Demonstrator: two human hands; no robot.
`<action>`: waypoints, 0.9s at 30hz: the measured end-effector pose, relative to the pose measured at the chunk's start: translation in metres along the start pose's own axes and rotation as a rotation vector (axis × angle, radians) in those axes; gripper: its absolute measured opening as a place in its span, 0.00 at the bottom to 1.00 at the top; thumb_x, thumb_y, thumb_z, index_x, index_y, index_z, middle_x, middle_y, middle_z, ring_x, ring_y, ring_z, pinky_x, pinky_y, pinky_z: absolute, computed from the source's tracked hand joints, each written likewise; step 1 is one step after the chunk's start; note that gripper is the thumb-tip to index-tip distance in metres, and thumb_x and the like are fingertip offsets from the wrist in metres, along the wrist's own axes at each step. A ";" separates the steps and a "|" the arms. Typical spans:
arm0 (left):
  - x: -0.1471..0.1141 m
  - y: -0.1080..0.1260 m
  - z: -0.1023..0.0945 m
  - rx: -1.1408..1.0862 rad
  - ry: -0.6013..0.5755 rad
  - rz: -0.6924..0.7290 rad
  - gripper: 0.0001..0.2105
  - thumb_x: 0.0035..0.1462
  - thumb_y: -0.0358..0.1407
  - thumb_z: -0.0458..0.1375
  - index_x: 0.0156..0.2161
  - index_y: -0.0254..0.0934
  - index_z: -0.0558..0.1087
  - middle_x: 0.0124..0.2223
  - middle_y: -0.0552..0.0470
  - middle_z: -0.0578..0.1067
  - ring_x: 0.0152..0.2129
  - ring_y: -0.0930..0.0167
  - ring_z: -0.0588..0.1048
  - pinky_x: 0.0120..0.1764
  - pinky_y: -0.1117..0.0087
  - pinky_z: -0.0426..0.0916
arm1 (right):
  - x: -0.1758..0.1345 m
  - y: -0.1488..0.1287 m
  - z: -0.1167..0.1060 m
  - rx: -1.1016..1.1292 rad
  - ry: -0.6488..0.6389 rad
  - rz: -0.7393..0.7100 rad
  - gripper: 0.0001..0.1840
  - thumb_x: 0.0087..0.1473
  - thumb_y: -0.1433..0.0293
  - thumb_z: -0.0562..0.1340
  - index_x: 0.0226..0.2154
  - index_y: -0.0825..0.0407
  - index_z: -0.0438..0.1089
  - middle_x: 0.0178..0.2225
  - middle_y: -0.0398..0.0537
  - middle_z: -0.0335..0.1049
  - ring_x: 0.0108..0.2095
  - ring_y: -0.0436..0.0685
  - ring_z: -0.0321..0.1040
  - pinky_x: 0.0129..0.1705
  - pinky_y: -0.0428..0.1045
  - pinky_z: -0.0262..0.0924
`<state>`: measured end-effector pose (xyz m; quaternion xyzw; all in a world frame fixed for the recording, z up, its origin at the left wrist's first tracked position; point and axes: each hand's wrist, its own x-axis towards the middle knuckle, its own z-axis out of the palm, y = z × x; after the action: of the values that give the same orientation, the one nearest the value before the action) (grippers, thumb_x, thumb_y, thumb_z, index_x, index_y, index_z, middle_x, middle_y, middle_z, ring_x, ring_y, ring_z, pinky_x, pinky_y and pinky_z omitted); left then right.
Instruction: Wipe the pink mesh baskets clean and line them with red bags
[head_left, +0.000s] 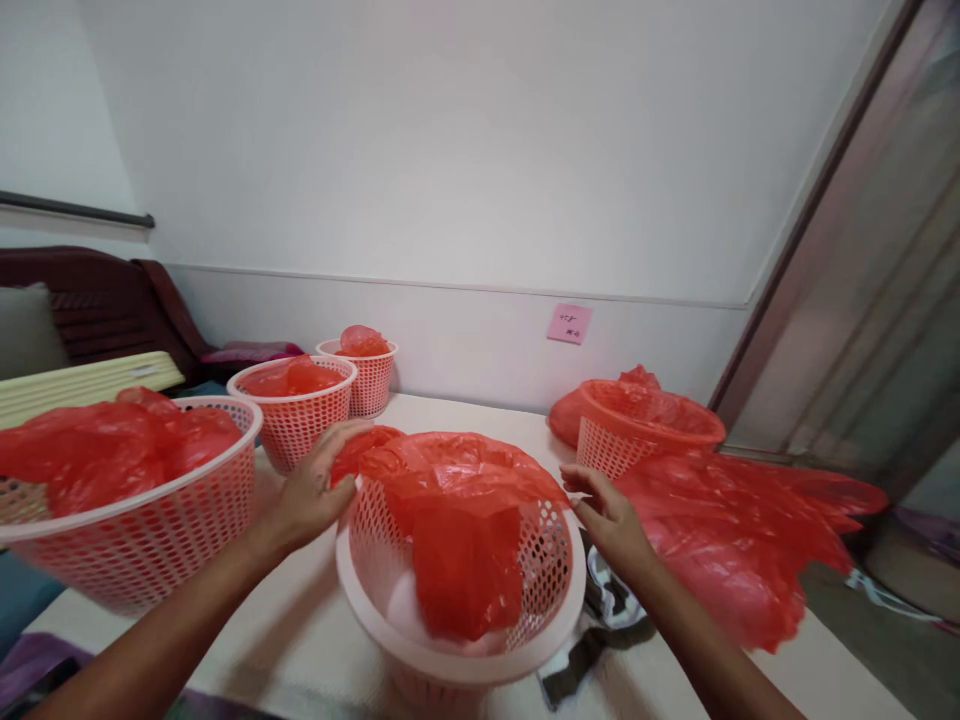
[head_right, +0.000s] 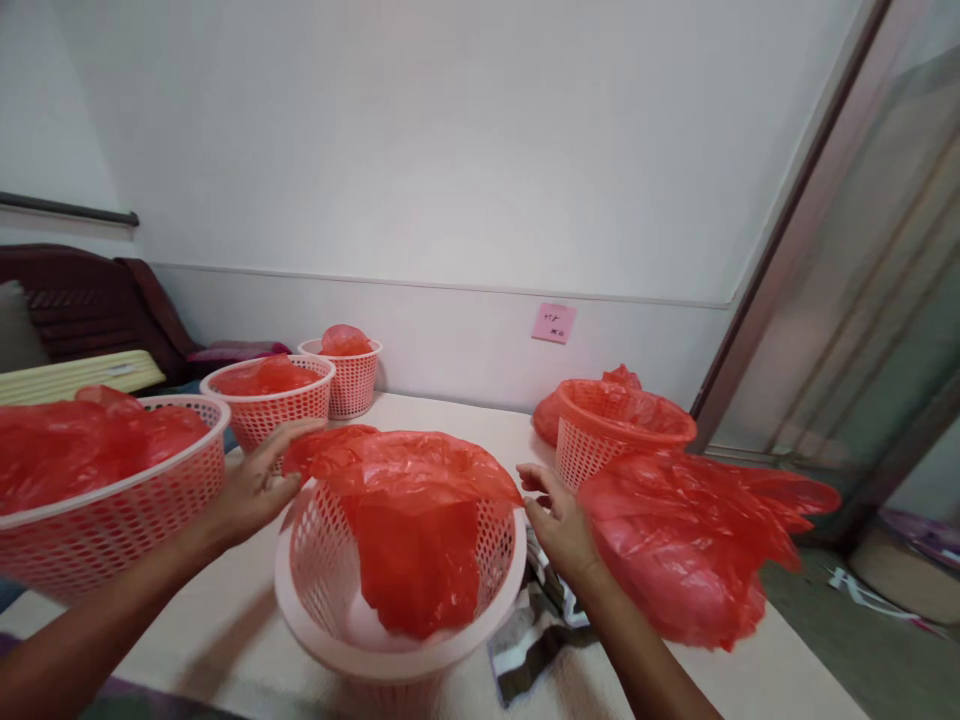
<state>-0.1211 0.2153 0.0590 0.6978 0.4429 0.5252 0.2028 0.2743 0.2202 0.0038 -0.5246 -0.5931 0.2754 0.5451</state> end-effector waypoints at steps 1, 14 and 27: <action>-0.004 0.010 0.002 0.065 -0.085 0.080 0.25 0.43 0.32 0.61 0.50 0.43 0.72 0.58 0.47 0.70 0.58 0.58 0.64 0.62 0.53 0.51 | -0.005 -0.003 0.000 -0.034 -0.038 -0.069 0.18 0.44 0.68 0.60 0.41 0.49 0.72 0.44 0.49 0.72 0.47 0.59 0.67 0.49 0.55 0.61; -0.070 0.045 0.034 0.410 -0.211 0.577 0.17 0.56 0.29 0.51 0.51 0.42 0.65 0.44 0.47 0.75 0.42 0.65 0.73 0.42 0.66 0.70 | -0.035 0.003 0.011 -0.149 0.006 -0.313 0.04 0.56 0.69 0.57 0.35 0.50 0.67 0.33 0.45 0.68 0.35 0.55 0.67 0.40 0.51 0.62; -0.092 0.019 0.055 0.202 -0.050 0.599 0.10 0.60 0.30 0.49 0.46 0.38 0.68 0.36 0.47 0.73 0.32 0.66 0.71 0.36 0.63 0.68 | -0.079 0.016 0.012 -0.162 -0.016 -0.321 0.06 0.58 0.68 0.57 0.30 0.49 0.64 0.30 0.43 0.65 0.32 0.54 0.63 0.35 0.49 0.59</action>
<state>-0.0685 0.1384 0.0023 0.8265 0.2626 0.4975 -0.0204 0.2569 0.1546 -0.0414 -0.4631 -0.6938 0.1402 0.5334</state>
